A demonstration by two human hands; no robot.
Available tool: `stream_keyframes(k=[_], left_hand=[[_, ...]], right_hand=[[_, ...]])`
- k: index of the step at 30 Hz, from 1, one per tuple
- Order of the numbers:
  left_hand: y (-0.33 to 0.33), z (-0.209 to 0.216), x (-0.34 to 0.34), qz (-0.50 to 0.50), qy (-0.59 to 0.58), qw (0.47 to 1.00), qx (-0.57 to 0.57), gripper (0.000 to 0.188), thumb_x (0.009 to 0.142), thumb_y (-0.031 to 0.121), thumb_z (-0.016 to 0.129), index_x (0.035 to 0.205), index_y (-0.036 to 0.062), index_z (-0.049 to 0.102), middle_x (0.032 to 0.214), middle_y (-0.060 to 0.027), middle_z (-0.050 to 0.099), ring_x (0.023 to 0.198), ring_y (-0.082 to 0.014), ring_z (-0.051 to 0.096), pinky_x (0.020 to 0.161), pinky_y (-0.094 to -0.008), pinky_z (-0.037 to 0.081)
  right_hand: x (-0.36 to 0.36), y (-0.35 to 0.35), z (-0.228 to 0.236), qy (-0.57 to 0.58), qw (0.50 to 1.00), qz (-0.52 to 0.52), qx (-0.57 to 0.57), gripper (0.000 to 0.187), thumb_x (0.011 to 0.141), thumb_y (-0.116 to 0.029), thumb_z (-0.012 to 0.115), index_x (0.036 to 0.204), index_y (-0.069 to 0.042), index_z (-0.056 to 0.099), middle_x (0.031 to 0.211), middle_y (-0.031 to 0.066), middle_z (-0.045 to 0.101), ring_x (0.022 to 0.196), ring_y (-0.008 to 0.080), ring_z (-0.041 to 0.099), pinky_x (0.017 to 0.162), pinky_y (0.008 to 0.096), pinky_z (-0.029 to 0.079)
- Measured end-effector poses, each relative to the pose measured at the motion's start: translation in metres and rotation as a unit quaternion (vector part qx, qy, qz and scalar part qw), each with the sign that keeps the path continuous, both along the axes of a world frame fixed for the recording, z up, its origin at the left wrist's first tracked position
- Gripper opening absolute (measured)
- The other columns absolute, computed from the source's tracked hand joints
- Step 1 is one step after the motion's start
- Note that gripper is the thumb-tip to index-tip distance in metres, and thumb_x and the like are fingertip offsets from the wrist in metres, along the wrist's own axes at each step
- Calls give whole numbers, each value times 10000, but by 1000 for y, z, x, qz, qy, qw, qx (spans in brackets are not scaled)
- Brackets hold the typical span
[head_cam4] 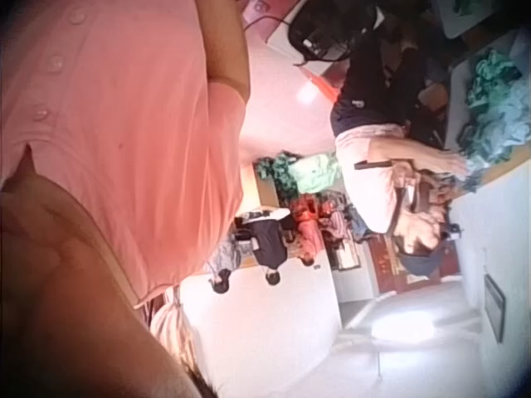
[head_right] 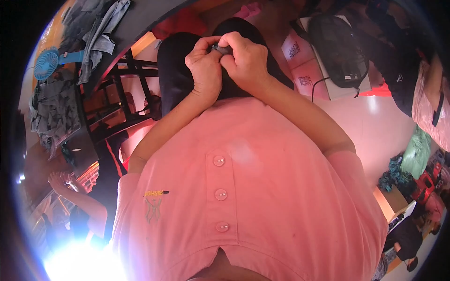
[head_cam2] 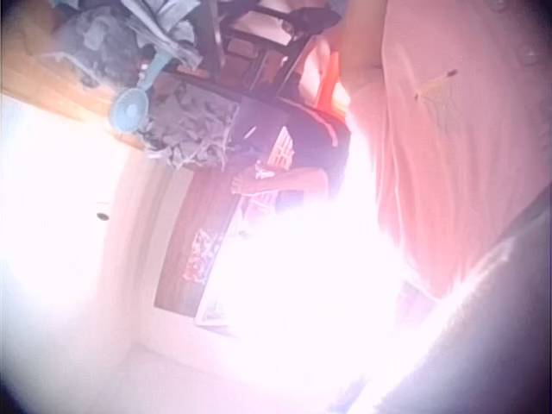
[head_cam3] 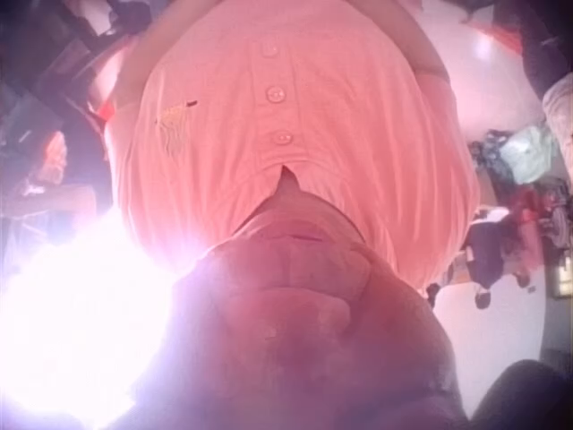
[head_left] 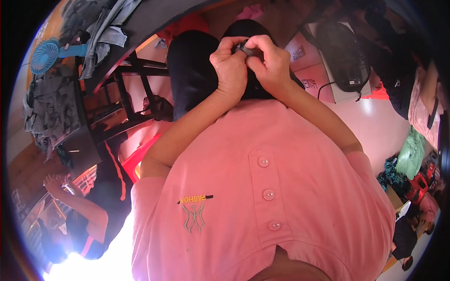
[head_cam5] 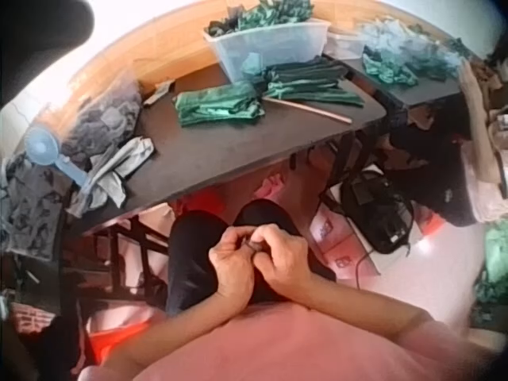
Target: Preparing and folding fabric strips at a workstation in a garment factory.
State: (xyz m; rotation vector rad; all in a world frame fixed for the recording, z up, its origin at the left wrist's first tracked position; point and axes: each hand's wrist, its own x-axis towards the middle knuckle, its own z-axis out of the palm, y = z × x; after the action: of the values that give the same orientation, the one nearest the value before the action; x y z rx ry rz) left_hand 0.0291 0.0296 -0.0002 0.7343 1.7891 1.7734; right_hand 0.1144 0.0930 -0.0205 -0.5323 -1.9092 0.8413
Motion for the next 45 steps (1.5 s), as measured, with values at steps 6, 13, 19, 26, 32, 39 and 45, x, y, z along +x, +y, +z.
stream_keyframes(k=[6,13,19,26,32,39,45], left_hand=[[-8,-6,-5,-1,-22,999,-30,172,780,-34,632,948,-30,669,791,-10,628,697,-64,545,613,-214,447],[-30,10,-23,-236,-245,930,-137,131,868,58,661,956,-33,628,799,-80,635,655,-135,584,585,-257,452],[-19,-13,-25,-221,-453,861,-73,104,890,77,633,896,-9,576,700,-94,591,593,-210,585,515,-321,436],[-26,1,-23,-328,-558,762,-24,164,929,172,602,963,21,549,683,-85,562,572,-217,557,480,-310,386],[-36,41,-14,-437,-503,745,-41,209,981,239,507,1041,41,533,551,-125,506,389,-219,435,388,-306,350],[-54,43,-8,-554,-444,704,4,392,952,331,541,752,1,614,625,-184,606,417,-230,535,412,-296,443],[-70,65,-8,-509,-427,744,73,704,938,586,449,806,-78,641,646,-163,623,468,-214,544,524,-299,457]], right_hand=[[-7,19,-11,16,999,38,19,246,697,87,558,907,-40,571,751,74,652,656,207,660,585,292,511],[23,23,-2,-24,985,139,-98,224,705,74,566,891,-51,576,695,58,598,612,145,613,570,257,482],[27,11,0,23,910,147,-387,82,841,-9,553,922,-9,572,744,72,626,640,116,620,595,260,489],[21,8,-10,-32,980,21,-197,131,907,-130,616,952,-15,573,725,78,636,632,143,628,583,278,486],[3,24,4,-56,947,168,-267,153,875,-148,662,920,-31,575,681,29,591,596,103,550,540,264,439],[-18,-6,13,-52,899,269,-341,156,832,-158,684,870,-38,592,605,7,527,549,69,486,490,257,390],[9,-5,39,61,969,180,-159,148,842,-130,691,939,-35,632,701,8,608,681,71,578,605,237,456]])
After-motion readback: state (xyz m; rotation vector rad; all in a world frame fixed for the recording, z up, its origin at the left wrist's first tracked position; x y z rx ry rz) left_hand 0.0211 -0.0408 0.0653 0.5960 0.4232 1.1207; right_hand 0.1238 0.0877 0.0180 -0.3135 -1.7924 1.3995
